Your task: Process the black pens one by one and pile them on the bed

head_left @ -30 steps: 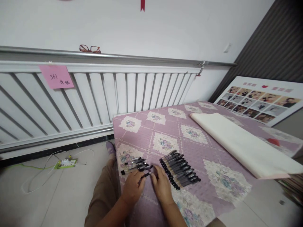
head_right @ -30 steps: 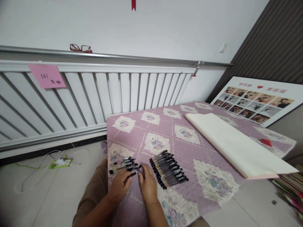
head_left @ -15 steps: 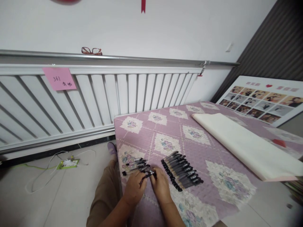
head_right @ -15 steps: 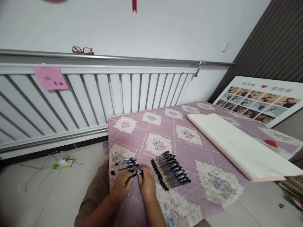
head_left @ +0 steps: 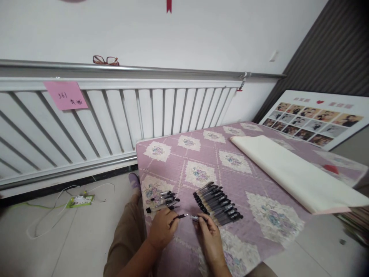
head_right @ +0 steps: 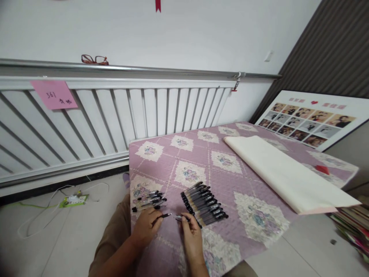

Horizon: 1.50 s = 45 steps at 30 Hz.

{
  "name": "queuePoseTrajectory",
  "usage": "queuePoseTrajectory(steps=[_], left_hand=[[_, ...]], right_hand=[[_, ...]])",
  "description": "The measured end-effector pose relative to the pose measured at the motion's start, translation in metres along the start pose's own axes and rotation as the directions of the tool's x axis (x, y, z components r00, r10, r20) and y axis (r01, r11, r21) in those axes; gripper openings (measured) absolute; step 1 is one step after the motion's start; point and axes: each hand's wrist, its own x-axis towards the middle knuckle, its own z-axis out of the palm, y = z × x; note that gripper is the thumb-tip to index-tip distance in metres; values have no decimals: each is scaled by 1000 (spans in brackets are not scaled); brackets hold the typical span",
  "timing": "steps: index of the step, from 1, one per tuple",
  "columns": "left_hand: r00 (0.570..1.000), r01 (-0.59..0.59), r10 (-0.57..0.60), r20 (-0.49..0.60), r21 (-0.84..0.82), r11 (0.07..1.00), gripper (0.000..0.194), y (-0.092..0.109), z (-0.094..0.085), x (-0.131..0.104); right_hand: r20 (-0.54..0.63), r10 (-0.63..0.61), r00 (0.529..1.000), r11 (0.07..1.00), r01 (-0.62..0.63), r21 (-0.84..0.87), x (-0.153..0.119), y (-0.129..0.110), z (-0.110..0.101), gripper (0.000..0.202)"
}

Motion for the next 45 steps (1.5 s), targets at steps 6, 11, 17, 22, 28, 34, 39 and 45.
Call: queuePoseTrajectory(steps=[6,11,17,22,28,34,39,45], left_hand=[[999,-16,14,42,51,999,18,0,3,-1],[998,-14,10,66,69,998,16,-1,5,0],[993,-44,35,108,81,996,13,0,4,-1],[993,-44,35,114,86,995,12,1,3,0],[997,-14,11,73,46,999,14,-1,4,0],[995,-30,23,97,66,997,13,0,3,-1],[991,-69,63,119,51,996,12,1,3,-2],[991,-43,42,124,11,999,22,-1,6,-3]], right_hand=[[41,57,998,997,-59,40,2,9,1,35],[61,44,997,998,-46,36,3,12,-1,35],[129,-29,991,995,41,-90,0,-4,2,32],[113,-10,994,998,16,-56,0,-7,4,31],[-3,86,996,989,-85,125,2,12,3,30],[97,-35,995,995,43,-85,2,-1,3,26],[206,-80,975,983,112,-148,1,-10,6,27],[204,-106,973,970,147,-195,-2,-9,12,29]])
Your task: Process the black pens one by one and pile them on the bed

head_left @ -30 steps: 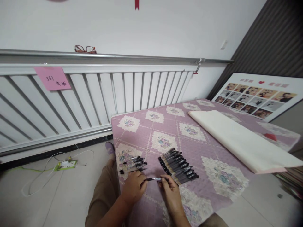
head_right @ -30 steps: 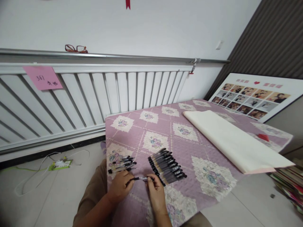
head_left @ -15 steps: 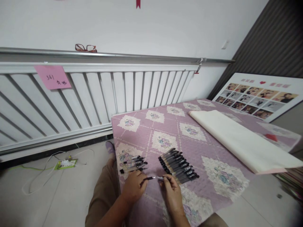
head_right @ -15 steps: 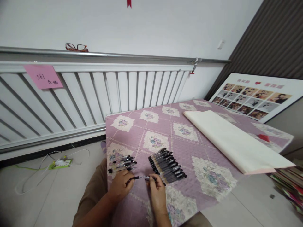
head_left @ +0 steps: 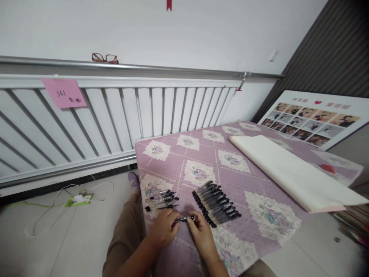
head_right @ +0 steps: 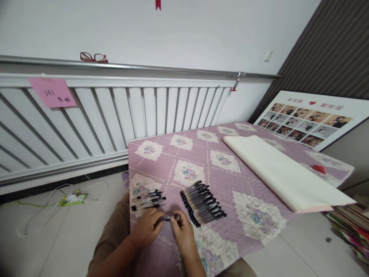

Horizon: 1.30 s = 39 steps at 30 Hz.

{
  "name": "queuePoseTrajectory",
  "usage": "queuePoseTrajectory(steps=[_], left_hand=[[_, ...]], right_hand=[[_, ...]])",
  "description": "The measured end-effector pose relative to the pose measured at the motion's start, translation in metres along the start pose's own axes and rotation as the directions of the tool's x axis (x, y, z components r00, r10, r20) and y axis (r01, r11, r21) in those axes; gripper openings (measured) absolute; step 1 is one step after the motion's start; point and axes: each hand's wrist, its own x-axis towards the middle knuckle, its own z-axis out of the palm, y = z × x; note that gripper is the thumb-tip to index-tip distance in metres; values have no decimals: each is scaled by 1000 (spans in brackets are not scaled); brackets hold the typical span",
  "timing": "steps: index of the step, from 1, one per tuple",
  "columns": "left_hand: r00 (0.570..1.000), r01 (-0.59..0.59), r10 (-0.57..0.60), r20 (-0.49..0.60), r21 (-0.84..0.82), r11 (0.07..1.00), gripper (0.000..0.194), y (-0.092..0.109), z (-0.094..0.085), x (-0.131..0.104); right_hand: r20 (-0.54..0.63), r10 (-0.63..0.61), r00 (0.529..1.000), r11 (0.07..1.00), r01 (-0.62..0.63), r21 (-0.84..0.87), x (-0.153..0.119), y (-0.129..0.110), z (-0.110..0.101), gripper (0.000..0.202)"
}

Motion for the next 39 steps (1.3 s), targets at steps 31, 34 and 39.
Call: queuePoseTrajectory(steps=[31,34,39], left_hand=[[996,-68,60,60,135,988,27,-5,9,-5],[996,-84,81,26,148,985,29,-3,10,-6],[996,-91,93,-13,141,986,27,-6,15,-8]], right_hand=[[188,-68,980,997,76,-34,-3,-12,-8,19],[80,-51,995,998,54,-43,-7,-6,-3,24],[-77,-15,997,999,12,-46,-10,1,5,30]])
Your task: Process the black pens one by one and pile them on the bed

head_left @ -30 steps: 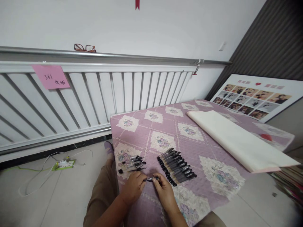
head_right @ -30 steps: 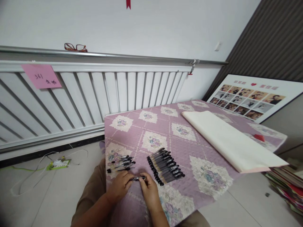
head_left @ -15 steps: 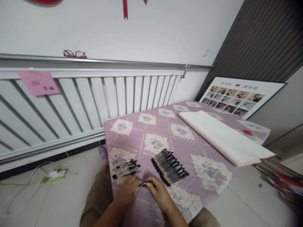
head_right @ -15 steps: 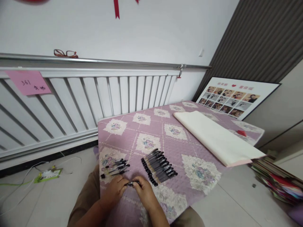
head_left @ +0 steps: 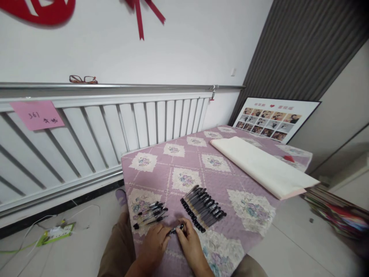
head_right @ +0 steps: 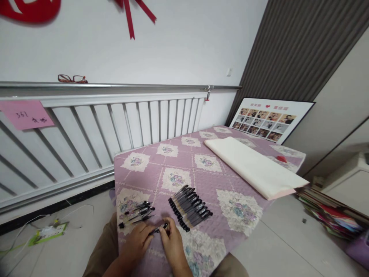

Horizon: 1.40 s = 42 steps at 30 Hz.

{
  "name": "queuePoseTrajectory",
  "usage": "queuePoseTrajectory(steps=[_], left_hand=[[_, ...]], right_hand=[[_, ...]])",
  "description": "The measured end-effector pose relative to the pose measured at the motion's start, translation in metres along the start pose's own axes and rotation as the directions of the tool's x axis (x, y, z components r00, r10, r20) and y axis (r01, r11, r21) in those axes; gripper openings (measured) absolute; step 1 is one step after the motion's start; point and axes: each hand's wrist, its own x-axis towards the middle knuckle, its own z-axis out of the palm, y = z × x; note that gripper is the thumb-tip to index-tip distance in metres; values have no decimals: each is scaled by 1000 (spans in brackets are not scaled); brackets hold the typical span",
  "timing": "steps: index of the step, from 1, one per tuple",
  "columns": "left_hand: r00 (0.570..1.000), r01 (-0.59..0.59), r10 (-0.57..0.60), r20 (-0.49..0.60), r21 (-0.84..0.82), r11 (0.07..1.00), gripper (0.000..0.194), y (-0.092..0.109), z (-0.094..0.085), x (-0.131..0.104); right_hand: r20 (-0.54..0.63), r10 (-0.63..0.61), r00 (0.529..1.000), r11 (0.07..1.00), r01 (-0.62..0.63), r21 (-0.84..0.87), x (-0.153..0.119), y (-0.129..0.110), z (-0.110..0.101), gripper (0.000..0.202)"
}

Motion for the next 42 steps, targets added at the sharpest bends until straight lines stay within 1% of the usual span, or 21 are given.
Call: queuePoseTrajectory(steps=[6,9,12,18,23,28,32,36,39,42], left_hand=[[997,4,-5,-80,-7,1000,27,-6,7,-2],[999,13,-14,-47,-22,1000,26,-4,4,0],[1000,22,-22,-5,-45,999,25,0,-3,2],[998,51,-53,-16,-81,995,18,4,-10,4],[998,61,-63,-22,-101,993,12,4,-13,4],[996,61,-67,-65,-96,994,8,5,-15,5],[993,59,-70,-97,-108,992,9,5,-15,5],[991,60,-73,-114,-112,992,11,6,-17,6],[990,68,-82,-114,-116,991,11,7,-19,6],[991,77,-88,-103,-107,991,11,7,-19,6]], right_hand=[[-80,-11,997,998,16,59,1,0,0,27],[-77,-3,997,997,9,72,1,1,0,29],[-72,6,997,999,-2,50,1,3,-1,31],[-81,23,996,999,-20,43,1,2,-1,32],[-57,14,998,999,-12,35,1,2,-1,32],[-31,5,999,1000,-5,-19,2,5,0,33],[12,-20,1000,999,21,-36,1,5,0,33],[35,-13,999,999,14,-43,2,6,-1,36],[53,1,999,999,1,-43,3,7,-2,37],[80,0,997,999,2,-34,4,7,-3,33]])
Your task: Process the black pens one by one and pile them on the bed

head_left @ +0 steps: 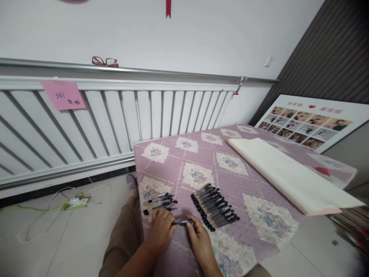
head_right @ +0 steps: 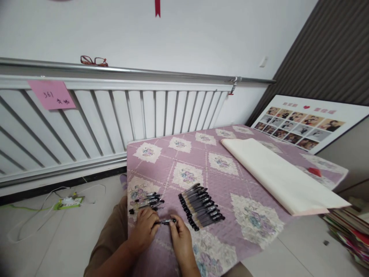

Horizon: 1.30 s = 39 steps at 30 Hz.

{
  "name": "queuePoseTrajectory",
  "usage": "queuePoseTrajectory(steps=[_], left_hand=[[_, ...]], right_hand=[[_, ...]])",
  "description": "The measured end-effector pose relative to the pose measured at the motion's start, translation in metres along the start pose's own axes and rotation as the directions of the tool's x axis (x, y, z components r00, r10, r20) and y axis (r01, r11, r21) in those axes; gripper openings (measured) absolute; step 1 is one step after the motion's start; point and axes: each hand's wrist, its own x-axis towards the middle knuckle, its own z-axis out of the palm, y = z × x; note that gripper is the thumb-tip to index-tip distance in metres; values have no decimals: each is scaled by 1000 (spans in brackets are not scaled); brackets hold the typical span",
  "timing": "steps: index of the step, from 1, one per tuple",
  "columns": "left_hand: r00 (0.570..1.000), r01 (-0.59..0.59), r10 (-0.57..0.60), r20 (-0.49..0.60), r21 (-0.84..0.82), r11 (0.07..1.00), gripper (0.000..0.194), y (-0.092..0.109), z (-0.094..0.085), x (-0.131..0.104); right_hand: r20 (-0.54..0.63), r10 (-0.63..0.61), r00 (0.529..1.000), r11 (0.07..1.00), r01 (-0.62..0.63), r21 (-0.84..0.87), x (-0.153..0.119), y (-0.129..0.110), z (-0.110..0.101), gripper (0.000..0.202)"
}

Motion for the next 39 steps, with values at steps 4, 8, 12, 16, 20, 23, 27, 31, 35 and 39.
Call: queuePoseTrajectory(steps=[4,8,12,16,20,23,27,31,35,39], left_hand=[[1000,11,-11,11,29,1000,12,0,0,0],[1000,12,-12,1,48,999,10,1,0,0],[1000,3,-2,-3,54,999,6,1,1,0],[1000,-12,11,24,58,998,7,0,1,0],[999,-16,13,44,65,998,9,0,0,0],[999,-5,2,38,66,998,11,1,-1,1],[999,4,-6,39,64,998,11,1,-1,0],[999,19,-21,35,62,998,11,-1,2,0],[1000,19,-19,6,55,998,11,-2,2,-1],[997,35,-31,-65,53,998,11,-2,-1,-4]], right_hand=[[35,-13,999,1000,13,3,1,-1,-1,30],[27,-11,1000,1000,11,5,0,-1,-1,32],[-5,-18,1000,1000,18,6,1,1,0,35],[20,-23,1000,1000,23,3,1,-2,0,34],[32,-28,999,1000,28,4,1,-5,-1,32],[20,-39,999,999,39,4,1,-4,0,30],[-8,-46,999,999,46,13,2,-1,1,30],[-41,-42,998,999,43,21,3,1,1,30],[-80,-26,996,998,31,54,2,0,0,33],[-207,22,978,996,-5,85,0,-1,-4,34]])
